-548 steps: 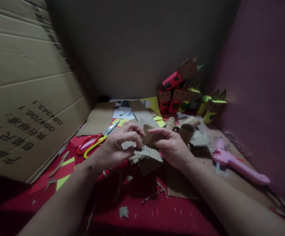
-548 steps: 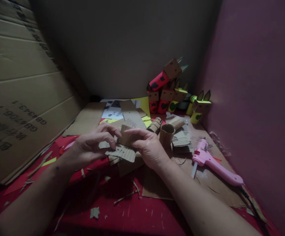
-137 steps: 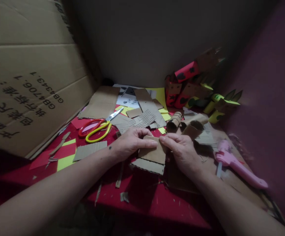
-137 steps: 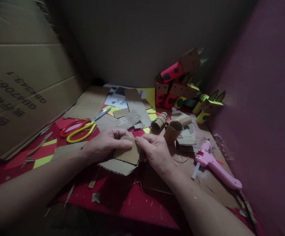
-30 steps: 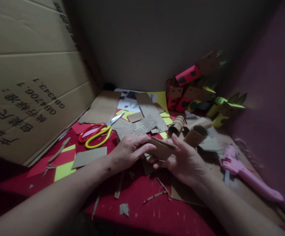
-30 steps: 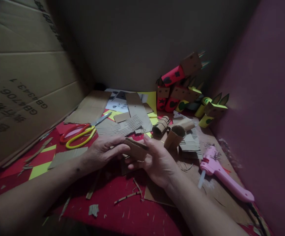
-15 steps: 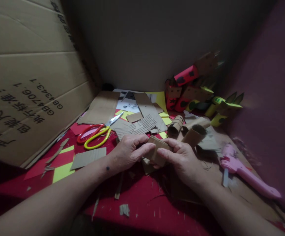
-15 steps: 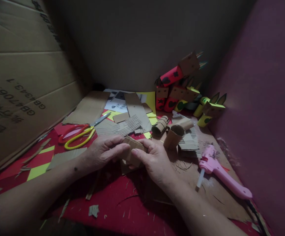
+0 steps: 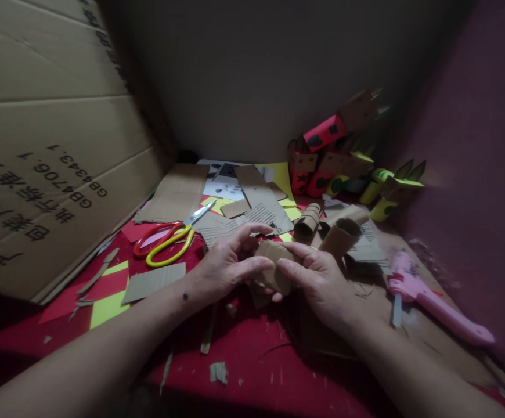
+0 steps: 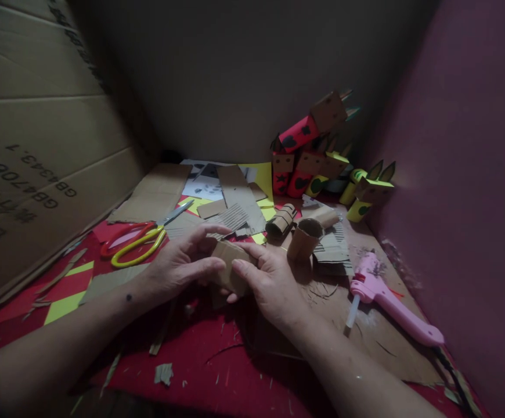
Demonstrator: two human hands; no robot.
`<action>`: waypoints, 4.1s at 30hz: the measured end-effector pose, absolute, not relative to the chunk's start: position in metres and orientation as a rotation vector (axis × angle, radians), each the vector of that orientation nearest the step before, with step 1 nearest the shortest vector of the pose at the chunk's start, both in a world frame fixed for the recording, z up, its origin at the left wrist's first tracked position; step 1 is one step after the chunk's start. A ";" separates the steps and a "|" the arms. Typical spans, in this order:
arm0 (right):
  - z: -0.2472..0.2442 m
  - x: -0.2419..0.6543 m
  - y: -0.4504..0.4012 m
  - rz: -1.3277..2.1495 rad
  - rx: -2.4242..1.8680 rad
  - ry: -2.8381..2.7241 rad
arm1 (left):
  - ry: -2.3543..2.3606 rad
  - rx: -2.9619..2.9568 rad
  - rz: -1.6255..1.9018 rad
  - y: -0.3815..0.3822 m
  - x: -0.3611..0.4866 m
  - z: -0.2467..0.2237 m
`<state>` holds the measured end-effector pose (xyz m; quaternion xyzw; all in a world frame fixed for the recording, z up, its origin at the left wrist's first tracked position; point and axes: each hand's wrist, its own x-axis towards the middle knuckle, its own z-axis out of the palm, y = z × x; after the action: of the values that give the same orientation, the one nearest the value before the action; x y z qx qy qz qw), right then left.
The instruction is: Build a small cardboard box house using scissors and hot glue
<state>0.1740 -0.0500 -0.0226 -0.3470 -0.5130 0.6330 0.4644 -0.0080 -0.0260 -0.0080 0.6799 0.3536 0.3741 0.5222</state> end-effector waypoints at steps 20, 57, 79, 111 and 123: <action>-0.016 0.175 -0.052 1.342 -0.902 -1.469 | 0.925 1.764 0.986 -0.033 -0.009 -0.018; -0.025 0.170 -0.059 0.443 -0.987 -1.913 | 0.881 1.443 0.883 -0.037 -0.004 -0.006; -0.014 0.181 -0.048 1.332 -1.038 -1.359 | 0.773 1.913 0.864 -0.032 -0.016 0.000; -0.022 0.177 -0.046 1.595 -0.895 -1.190 | 0.572 2.007 0.825 -0.023 -0.017 -0.002; -0.024 0.175 -0.049 1.570 -0.789 -1.182 | 0.589 2.128 0.904 -0.022 -0.028 0.001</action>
<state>0.1750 -0.0491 -0.0236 -0.3250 -0.4867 0.6462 0.4898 -0.0277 -0.0220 0.0005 0.8290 0.2296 0.3521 0.3689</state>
